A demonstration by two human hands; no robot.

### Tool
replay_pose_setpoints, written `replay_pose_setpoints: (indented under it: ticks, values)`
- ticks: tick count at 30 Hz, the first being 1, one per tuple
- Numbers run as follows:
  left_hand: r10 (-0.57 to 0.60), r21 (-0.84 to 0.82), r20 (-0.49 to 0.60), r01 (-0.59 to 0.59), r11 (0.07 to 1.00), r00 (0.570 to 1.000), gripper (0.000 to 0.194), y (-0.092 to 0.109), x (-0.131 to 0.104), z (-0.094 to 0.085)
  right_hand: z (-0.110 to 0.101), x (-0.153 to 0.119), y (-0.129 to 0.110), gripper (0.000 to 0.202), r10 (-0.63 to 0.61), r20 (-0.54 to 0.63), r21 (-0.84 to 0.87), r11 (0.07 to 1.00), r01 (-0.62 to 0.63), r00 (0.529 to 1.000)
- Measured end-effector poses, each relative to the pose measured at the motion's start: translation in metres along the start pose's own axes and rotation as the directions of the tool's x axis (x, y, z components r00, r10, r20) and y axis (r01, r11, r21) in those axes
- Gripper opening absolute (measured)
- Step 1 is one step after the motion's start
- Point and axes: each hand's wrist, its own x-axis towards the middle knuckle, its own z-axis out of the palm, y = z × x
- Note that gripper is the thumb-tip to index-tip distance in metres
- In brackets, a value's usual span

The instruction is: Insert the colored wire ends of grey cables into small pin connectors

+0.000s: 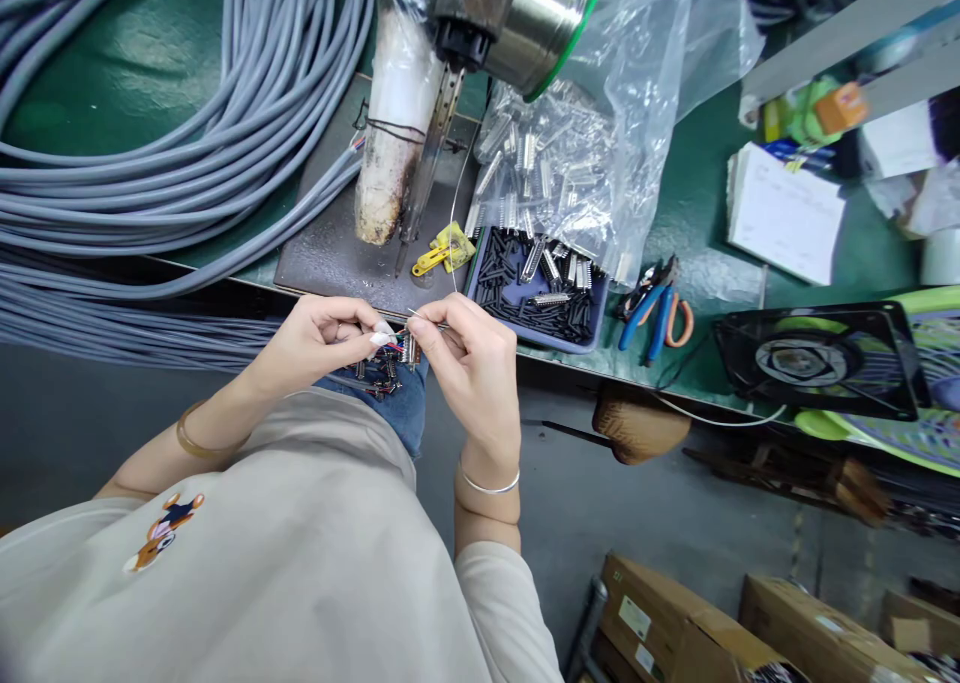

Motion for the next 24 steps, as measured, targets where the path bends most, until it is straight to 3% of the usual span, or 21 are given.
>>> replay_pose_setpoints:
  ticks: [5,8,10,12,14,16,21,24]
  values:
    - [0.025,-0.027,0.026,-0.024,0.999,0.999,0.017,-0.007,0.0,-0.001,0.004,0.001,-0.001,0.023,-0.087,0.022,-0.128,0.988,0.089,0.996]
    - [0.022,-0.189,0.081,-0.006,0.982,0.996,0.029,-0.015,-0.001,-0.001,0.006,0.001,-0.002,0.021,-0.182,0.11,-0.203,0.958,0.201,0.977]
    - [0.009,-0.303,0.116,0.027,0.953,0.993,0.035,-0.018,-0.001,-0.002,0.006,-0.001,-0.002,0.017,-0.212,0.107,-0.209,0.95,0.231,0.971]
    - [-0.005,-0.358,0.124,0.05,0.932,0.992,0.036,-0.019,-0.001,-0.002,0.004,-0.006,-0.003,0.013,-0.194,-0.016,-0.192,0.963,0.187,0.981]
    - [0.0,-0.365,0.108,0.04,0.93,0.994,0.029,-0.018,-0.001,-0.003,0.001,-0.013,-0.004,0.023,-0.143,-0.193,-0.159,0.981,0.113,0.971]
    - [0.027,-0.357,0.092,0.008,0.934,0.995,0.024,-0.016,0.0,-0.004,0.0,-0.02,-0.005,0.029,-0.09,-0.279,-0.134,0.989,0.054,0.956]
    - [0.071,-0.35,0.049,-0.049,0.936,0.996,0.028,-0.018,0.002,-0.006,0.005,-0.028,-0.003,0.027,0.004,-0.183,-0.117,0.993,-0.025,0.983]
    - [0.048,-0.335,0.014,-0.041,0.941,0.999,0.034,-0.021,0.003,-0.005,0.012,-0.024,0.002,0.025,0.079,-0.181,-0.01,0.997,-0.082,0.98]
